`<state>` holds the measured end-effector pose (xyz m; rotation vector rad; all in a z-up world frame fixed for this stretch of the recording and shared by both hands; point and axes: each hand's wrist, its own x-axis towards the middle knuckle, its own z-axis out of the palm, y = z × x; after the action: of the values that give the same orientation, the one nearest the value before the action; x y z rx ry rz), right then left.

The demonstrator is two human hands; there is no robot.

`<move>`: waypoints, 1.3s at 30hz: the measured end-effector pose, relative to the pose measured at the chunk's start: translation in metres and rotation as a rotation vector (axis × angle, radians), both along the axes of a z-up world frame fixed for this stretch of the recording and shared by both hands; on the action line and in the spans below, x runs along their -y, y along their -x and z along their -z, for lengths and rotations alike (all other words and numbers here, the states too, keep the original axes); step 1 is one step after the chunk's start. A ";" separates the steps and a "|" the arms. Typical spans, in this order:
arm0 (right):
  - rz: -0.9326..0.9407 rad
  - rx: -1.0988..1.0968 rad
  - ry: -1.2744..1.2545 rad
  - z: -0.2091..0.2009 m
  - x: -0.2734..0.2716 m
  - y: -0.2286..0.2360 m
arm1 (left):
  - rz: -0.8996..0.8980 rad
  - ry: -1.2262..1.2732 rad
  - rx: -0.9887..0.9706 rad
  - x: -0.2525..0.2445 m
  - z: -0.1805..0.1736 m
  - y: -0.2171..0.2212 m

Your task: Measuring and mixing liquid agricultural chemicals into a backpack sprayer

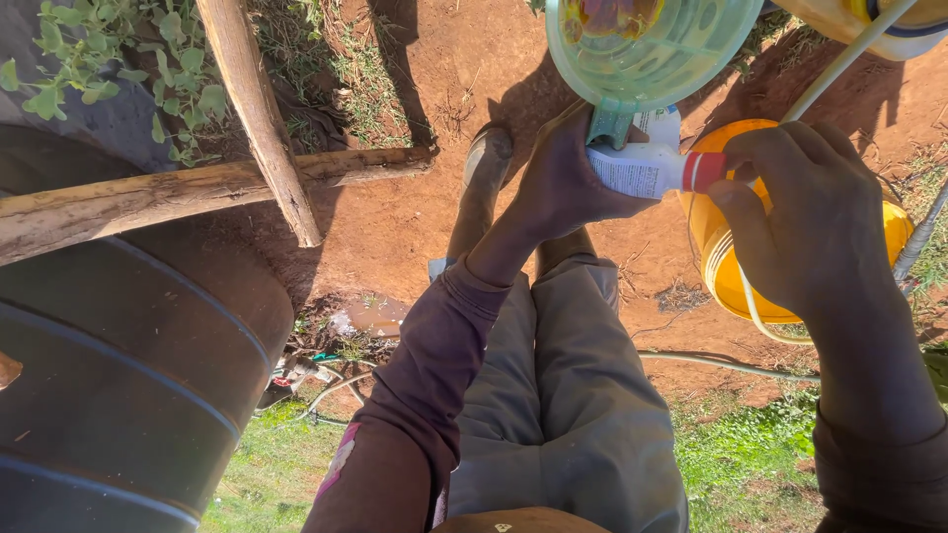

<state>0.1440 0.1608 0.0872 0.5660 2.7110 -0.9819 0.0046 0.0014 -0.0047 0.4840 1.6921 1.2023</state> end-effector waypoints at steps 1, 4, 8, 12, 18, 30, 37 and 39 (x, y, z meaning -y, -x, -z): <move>-0.034 0.007 -0.031 0.000 -0.001 -0.001 | 0.007 -0.013 -0.005 0.000 0.000 0.000; -0.066 -0.024 -0.014 0.007 0.000 -0.002 | 0.003 -0.025 0.006 -0.001 0.003 -0.005; 0.004 -0.047 0.046 0.019 0.006 -0.009 | -0.003 0.013 -0.009 -0.001 0.004 -0.011; 0.056 -0.023 0.090 0.022 0.009 -0.013 | -0.018 -0.035 -0.085 -0.004 0.002 -0.007; 0.041 0.043 0.065 0.020 0.011 -0.007 | 0.003 -0.002 -0.068 -0.001 0.009 -0.005; 0.893 0.001 0.830 0.051 0.093 -0.019 | -0.146 0.015 0.108 0.012 0.011 -0.017; 1.122 -0.198 1.026 0.071 0.101 -0.023 | -0.180 -0.271 0.163 0.027 0.037 -0.039; 1.151 -0.190 1.050 0.058 0.096 -0.016 | -0.148 -0.271 0.157 0.030 0.037 -0.045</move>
<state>0.1604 0.0644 0.0294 1.7813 1.3382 -2.4595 0.0493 -0.0286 -0.0413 0.4206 1.4581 1.5480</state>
